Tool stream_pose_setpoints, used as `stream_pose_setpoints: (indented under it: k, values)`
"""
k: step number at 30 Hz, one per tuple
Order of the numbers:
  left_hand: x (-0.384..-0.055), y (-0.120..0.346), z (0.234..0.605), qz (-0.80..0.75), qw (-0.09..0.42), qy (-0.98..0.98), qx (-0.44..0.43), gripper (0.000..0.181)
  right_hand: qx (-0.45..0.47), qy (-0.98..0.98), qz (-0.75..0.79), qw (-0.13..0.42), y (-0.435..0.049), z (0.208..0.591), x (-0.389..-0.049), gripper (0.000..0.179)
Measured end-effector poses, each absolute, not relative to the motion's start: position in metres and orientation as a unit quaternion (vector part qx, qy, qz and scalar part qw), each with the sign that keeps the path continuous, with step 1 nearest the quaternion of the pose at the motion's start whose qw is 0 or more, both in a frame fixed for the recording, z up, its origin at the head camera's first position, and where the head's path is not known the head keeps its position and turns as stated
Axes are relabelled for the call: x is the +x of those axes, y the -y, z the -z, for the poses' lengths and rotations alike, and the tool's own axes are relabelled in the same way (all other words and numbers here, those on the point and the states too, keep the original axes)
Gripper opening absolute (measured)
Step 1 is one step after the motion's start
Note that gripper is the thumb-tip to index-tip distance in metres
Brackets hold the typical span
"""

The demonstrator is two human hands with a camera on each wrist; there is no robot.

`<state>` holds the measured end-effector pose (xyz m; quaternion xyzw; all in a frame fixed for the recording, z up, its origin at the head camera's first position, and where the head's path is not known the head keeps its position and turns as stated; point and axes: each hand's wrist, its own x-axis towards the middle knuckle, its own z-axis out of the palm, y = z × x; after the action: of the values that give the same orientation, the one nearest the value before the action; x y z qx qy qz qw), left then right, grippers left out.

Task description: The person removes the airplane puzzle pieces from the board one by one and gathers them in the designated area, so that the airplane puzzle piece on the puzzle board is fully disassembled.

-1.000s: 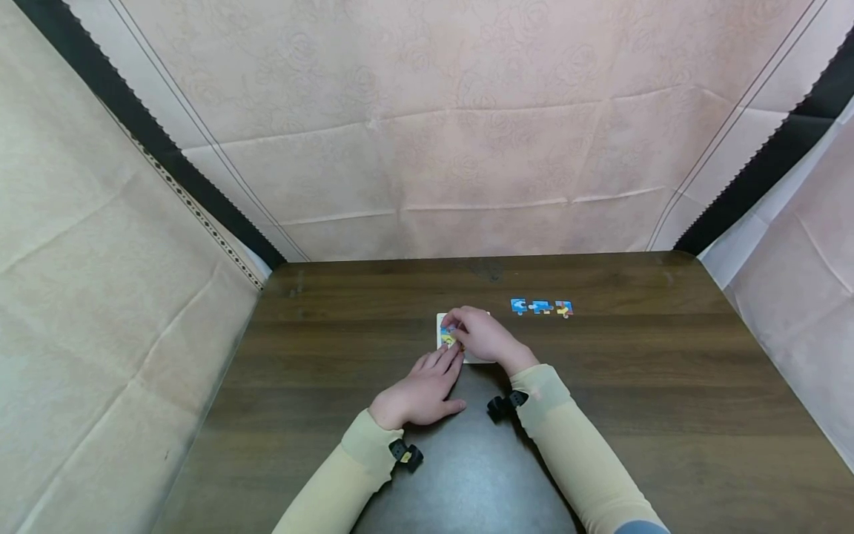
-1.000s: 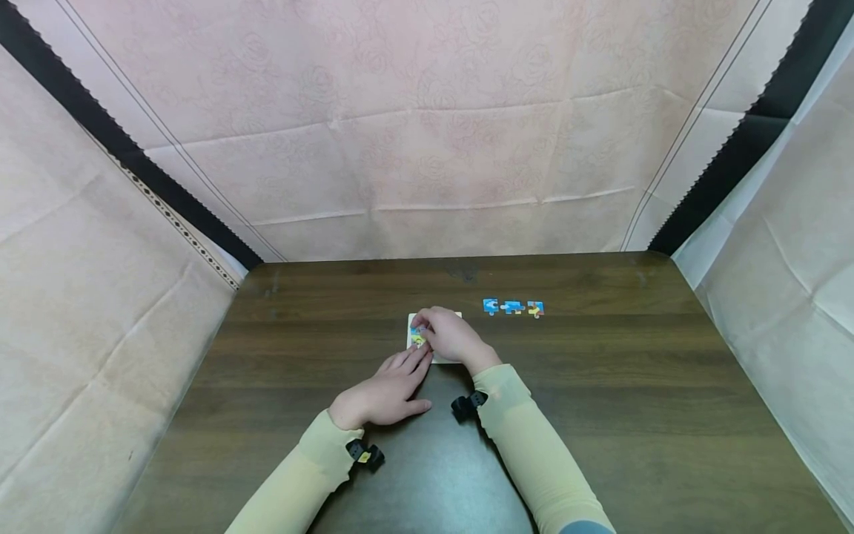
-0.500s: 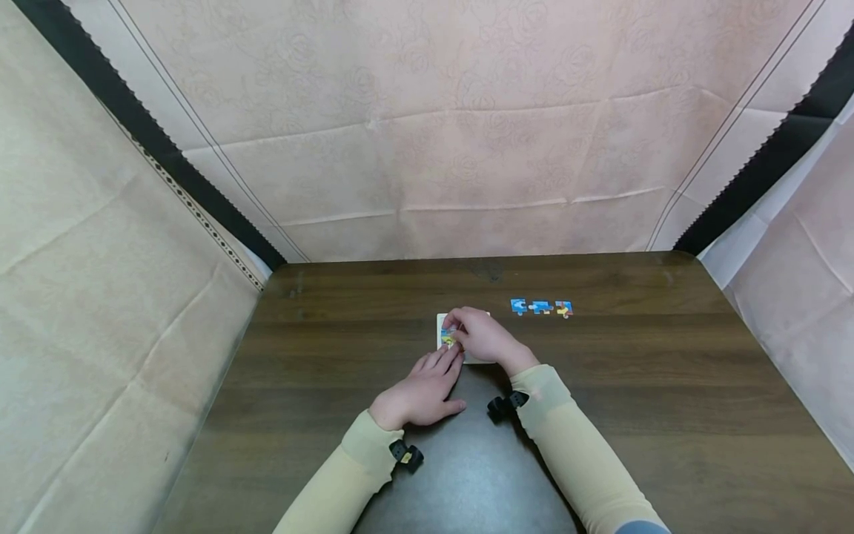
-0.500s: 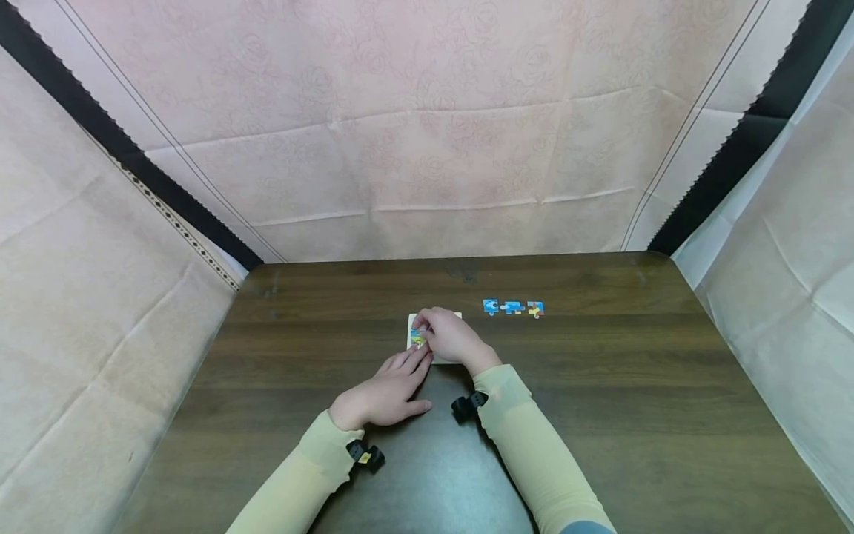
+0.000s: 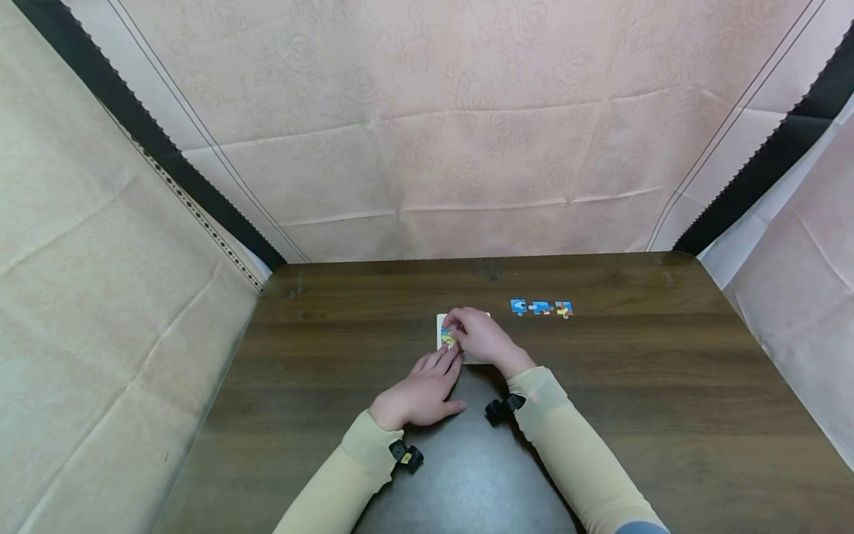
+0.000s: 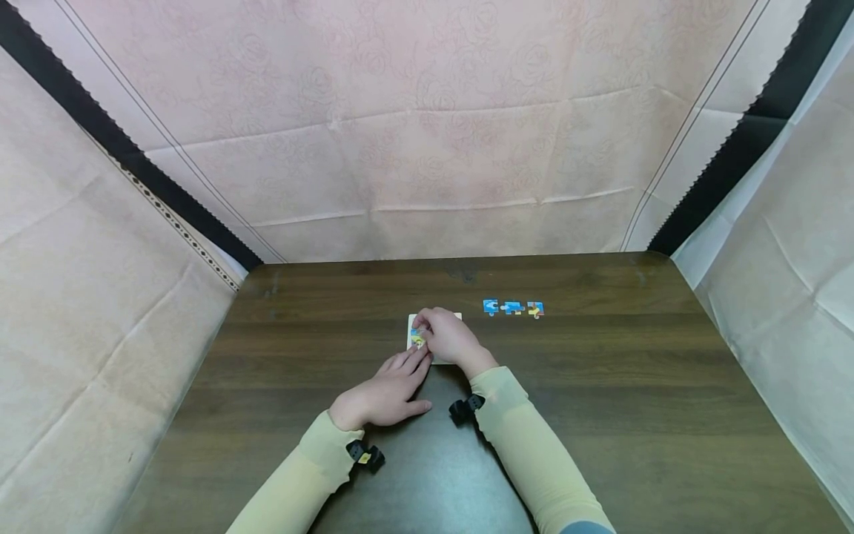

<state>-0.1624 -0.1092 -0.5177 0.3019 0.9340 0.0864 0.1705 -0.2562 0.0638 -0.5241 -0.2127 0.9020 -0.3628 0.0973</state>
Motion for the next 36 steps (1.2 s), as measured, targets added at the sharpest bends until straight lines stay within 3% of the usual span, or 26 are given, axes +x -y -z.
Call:
stream_pose_setpoints:
  k: [23, 36]
  values:
    - [-0.1608, 0.1089, 0.5153, -0.067, 0.162, -0.936, 0.304, 0.084, -0.247, -0.894, 0.359, 0.106, -0.0688, 0.5213, -0.2579, 0.009]
    - [-0.1602, 0.1086, 0.5148, -0.070, 0.169, -0.936, 0.299, 0.085, -0.190, -0.909, 0.356, 0.104, -0.0620, 0.5231, -0.2524, 0.014]
